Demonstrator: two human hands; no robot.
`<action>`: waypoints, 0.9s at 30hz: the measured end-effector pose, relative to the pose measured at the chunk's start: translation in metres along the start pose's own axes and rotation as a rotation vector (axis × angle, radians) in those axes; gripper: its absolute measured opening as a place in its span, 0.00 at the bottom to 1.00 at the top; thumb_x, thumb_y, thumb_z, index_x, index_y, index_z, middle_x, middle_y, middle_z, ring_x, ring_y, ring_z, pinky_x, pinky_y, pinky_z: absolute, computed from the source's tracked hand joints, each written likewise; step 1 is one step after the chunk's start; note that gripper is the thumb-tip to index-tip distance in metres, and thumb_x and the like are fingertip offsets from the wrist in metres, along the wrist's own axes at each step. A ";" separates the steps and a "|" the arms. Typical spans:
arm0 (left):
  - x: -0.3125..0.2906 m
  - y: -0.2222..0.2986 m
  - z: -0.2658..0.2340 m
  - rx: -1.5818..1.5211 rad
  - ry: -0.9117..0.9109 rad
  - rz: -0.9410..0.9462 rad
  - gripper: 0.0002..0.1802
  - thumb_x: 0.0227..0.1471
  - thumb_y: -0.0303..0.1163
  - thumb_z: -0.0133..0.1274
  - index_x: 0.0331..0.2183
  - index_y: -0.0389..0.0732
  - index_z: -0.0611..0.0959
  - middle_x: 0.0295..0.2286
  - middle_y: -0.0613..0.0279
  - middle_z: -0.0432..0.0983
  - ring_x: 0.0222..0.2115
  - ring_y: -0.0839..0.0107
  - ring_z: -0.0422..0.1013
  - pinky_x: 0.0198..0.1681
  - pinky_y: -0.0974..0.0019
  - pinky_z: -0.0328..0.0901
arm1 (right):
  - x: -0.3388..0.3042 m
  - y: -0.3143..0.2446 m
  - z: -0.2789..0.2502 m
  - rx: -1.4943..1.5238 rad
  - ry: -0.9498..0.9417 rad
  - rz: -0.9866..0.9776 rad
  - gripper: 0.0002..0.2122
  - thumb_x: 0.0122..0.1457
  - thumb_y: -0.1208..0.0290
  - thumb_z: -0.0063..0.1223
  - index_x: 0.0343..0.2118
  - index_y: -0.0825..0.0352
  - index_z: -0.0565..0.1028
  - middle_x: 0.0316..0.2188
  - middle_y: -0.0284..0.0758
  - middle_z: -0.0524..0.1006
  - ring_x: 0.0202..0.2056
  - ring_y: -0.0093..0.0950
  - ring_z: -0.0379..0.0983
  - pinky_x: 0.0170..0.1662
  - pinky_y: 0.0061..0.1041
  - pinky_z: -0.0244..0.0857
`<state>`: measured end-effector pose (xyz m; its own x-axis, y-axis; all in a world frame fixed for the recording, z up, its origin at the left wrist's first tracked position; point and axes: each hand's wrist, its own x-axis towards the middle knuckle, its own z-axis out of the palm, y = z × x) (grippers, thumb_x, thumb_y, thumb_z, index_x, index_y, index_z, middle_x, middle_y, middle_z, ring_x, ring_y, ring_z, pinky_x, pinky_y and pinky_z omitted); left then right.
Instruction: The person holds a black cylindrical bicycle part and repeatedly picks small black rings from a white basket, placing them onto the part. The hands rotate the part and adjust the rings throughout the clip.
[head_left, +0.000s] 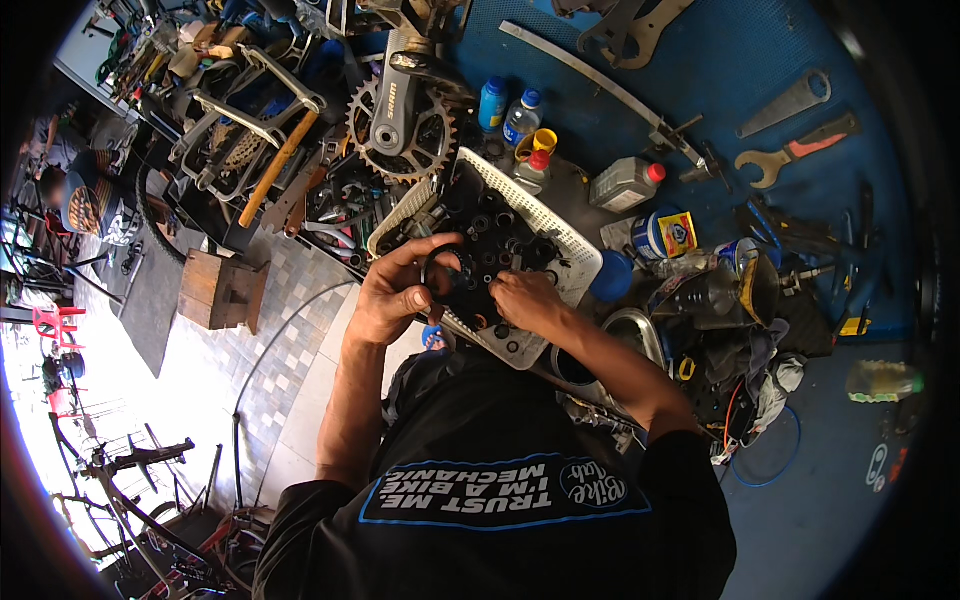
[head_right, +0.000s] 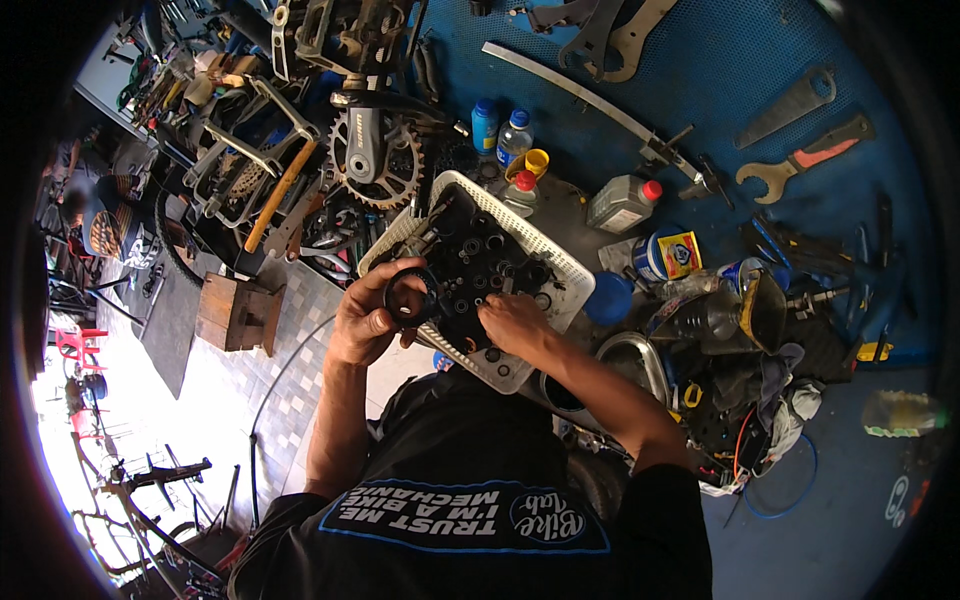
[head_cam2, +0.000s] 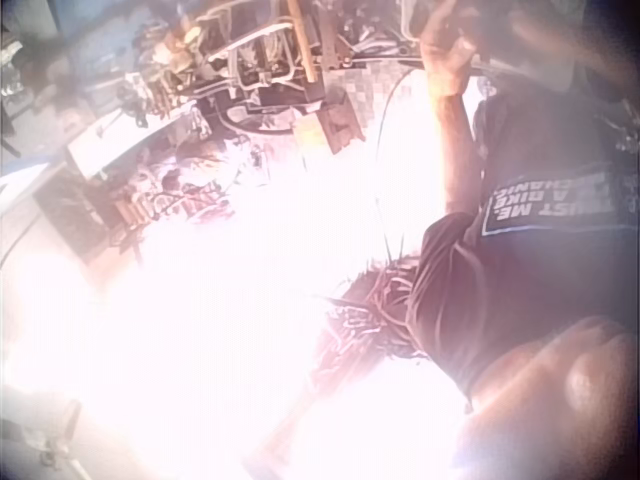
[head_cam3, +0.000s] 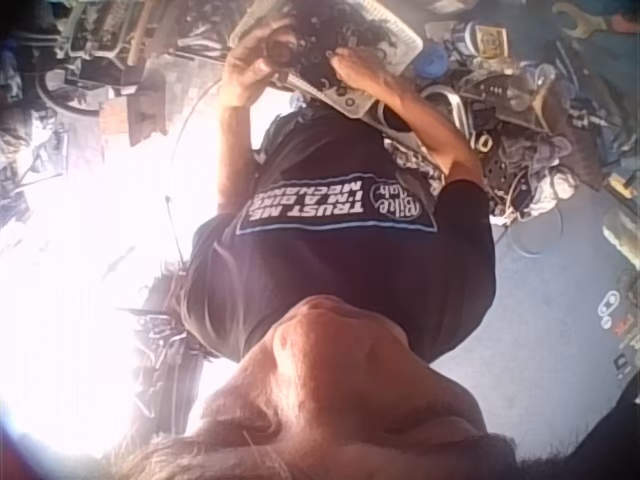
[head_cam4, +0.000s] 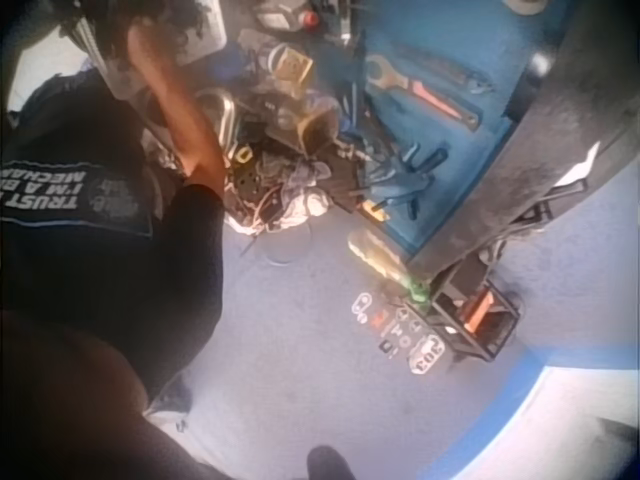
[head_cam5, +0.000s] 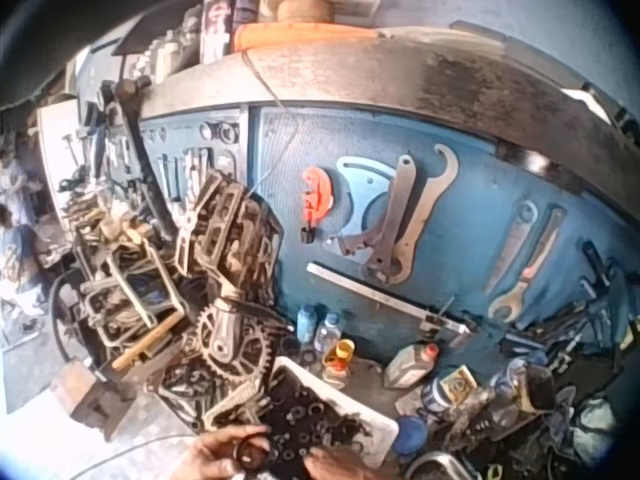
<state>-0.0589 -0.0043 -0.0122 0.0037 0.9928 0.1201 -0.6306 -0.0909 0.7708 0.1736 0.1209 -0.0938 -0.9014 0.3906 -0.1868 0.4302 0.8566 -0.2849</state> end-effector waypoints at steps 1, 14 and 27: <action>0.000 0.000 0.000 0.001 -0.004 -0.002 0.49 0.49 0.45 0.74 0.64 0.29 0.72 0.48 0.54 0.78 0.35 0.75 0.73 0.29 0.73 0.73 | 0.000 -0.001 -0.002 0.021 -0.009 0.017 0.06 0.58 0.70 0.60 0.33 0.67 0.81 0.34 0.40 0.82 0.38 0.40 0.83 0.39 0.41 0.78; 0.002 0.003 0.003 0.024 -0.019 -0.022 0.50 0.48 0.46 0.75 0.64 0.30 0.73 0.48 0.55 0.78 0.35 0.76 0.72 0.29 0.74 0.73 | -0.001 -0.002 0.007 -0.013 -0.023 0.049 0.11 0.55 0.65 0.64 0.31 0.70 0.80 0.32 0.44 0.82 0.35 0.42 0.84 0.38 0.42 0.78; 0.001 0.003 0.007 0.048 -0.020 -0.029 0.49 0.49 0.46 0.75 0.64 0.31 0.73 0.48 0.57 0.77 0.35 0.77 0.71 0.30 0.75 0.73 | -0.011 -0.005 -0.081 0.394 0.249 0.174 0.07 0.52 0.70 0.67 0.33 0.61 0.80 0.33 0.32 0.81 0.35 0.35 0.82 0.39 0.34 0.75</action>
<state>-0.0556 -0.0045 -0.0050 0.0372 0.9933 0.1098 -0.5922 -0.0666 0.8031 0.1778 0.1393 -0.0145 -0.7783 0.6262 -0.0467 0.5178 0.5981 -0.6117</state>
